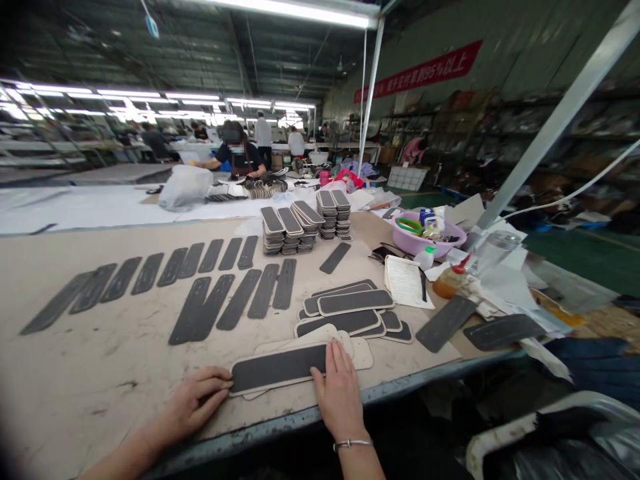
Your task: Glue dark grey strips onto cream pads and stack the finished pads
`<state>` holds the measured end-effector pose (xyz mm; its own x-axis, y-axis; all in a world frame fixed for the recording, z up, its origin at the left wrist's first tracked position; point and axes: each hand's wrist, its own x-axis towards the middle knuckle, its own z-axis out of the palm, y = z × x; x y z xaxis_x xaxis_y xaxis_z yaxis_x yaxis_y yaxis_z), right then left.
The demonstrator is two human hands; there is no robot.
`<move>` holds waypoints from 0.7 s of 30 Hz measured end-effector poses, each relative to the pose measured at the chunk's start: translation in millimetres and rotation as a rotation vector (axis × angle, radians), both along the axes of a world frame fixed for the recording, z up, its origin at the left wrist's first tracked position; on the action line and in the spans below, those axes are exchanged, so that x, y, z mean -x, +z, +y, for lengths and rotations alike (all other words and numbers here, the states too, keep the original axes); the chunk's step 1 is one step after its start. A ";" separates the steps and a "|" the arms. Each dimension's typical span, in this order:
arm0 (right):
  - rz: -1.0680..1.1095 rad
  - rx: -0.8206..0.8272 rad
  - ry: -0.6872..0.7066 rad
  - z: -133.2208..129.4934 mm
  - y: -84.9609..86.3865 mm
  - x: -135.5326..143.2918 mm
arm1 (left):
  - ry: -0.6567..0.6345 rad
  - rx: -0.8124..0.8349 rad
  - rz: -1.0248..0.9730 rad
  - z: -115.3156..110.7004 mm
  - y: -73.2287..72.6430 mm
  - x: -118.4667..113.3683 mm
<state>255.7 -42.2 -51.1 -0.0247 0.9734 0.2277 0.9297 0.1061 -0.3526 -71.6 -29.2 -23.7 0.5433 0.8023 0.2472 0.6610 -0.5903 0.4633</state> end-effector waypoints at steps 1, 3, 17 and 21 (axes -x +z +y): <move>0.042 -0.016 -0.018 1.1 -0.6 -1.6 | 0.011 -0.001 -0.001 0.2 -0.5 -0.9; 0.128 -0.040 -0.064 3.6 1.1 -3.7 | 0.030 -0.003 -0.003 0.5 -3.1 -2.6; 0.934 0.089 -0.186 17.4 29.0 -14.2 | 0.292 0.287 -0.042 9.2 -9.0 -5.1; 1.031 0.054 -0.068 3.4 43.4 -17.4 | 0.294 0.182 -0.040 14.8 -5.5 1.0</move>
